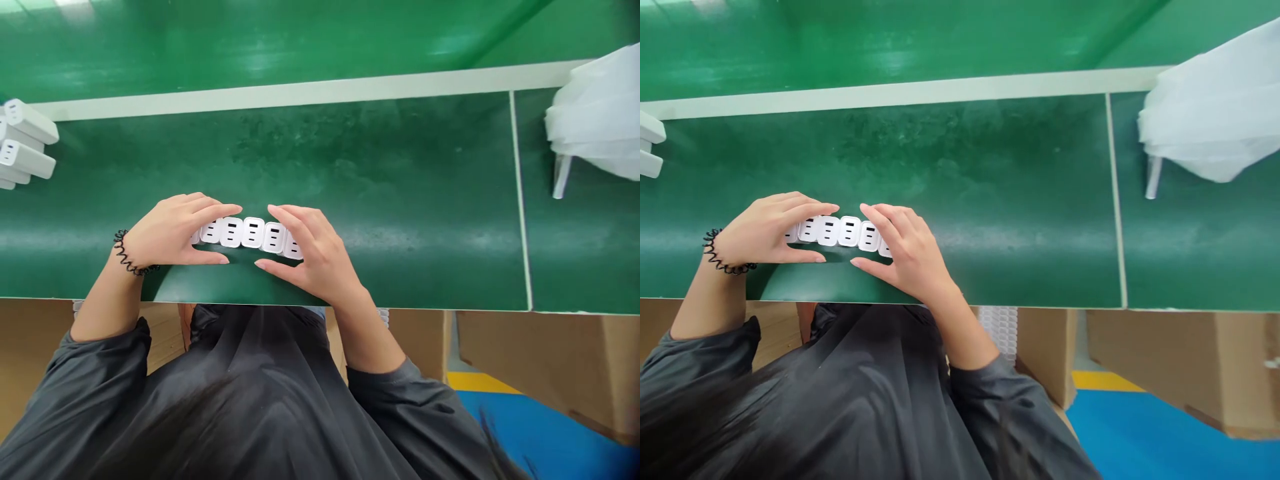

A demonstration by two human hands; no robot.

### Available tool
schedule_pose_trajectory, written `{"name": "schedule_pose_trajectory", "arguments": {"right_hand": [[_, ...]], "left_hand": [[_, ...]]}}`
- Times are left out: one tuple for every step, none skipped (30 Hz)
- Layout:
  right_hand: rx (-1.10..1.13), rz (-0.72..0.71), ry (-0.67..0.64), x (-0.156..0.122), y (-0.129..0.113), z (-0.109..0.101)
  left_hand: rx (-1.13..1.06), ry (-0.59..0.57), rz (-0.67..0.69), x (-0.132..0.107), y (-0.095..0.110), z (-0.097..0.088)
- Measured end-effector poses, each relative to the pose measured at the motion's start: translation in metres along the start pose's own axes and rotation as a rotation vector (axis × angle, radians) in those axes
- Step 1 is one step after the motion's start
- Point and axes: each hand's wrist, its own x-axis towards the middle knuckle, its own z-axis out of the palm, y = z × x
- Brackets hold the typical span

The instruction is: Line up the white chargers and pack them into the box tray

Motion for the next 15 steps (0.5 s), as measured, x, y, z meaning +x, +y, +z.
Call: {"name": "schedule_pose_trajectory", "arguments": {"right_hand": [[-0.041,-0.023,-0.021,0.005,-0.001,0.0],[-0.07,-0.039,-0.042,0.009,-0.003,0.0],[-0.085,-0.047,-0.067,0.013,-0.003,0.002],[-0.088,-0.046,-0.094,0.017,-0.003,0.003],[-0.087,-0.04,-0.119,0.019,-0.003,0.005],[-0.087,-0.035,-0.141,0.021,-0.001,0.006],[-0.089,-0.033,-0.154,0.022,0.001,0.007],[-0.092,-0.033,-0.158,0.024,0.004,0.007],[-0.093,-0.033,-0.152,0.027,0.008,0.006],[-0.091,-0.033,-0.137,0.031,0.013,0.005],[-0.085,-0.028,-0.115,0.038,0.018,0.003],[-0.075,-0.021,-0.09,0.047,0.023,0.002],[-0.065,-0.016,-0.066,0.059,0.028,0.002],[-0.056,-0.015,-0.049,0.073,0.033,0.003],[-0.046,-0.023,-0.046,0.089,0.037,0.007]], "left_hand": [[-0.007,-0.003,-0.002,0.0,0.0,-0.001],[-0.014,-0.005,-0.003,-0.001,-0.001,-0.001],[-0.022,-0.007,-0.006,-0.002,-0.001,-0.002],[-0.03,-0.008,-0.011,-0.002,-0.001,-0.002],[-0.038,-0.009,-0.016,-0.003,-0.001,-0.003],[-0.044,-0.012,-0.022,-0.003,-0.001,-0.003],[-0.05,-0.016,-0.029,-0.004,-0.001,-0.003],[-0.055,-0.023,-0.036,-0.004,-0.001,-0.004],[-0.058,-0.034,-0.045,-0.005,-0.001,-0.004],[-0.06,-0.048,-0.055,-0.005,-0.001,-0.005],[-0.06,-0.063,-0.065,-0.006,-0.002,-0.005],[-0.06,-0.078,-0.075,-0.007,-0.002,-0.006],[-0.061,-0.091,-0.085,-0.008,-0.003,-0.007],[-0.063,-0.103,-0.095,-0.01,-0.004,-0.008],[-0.068,-0.115,-0.106,-0.012,-0.006,-0.009]]}}
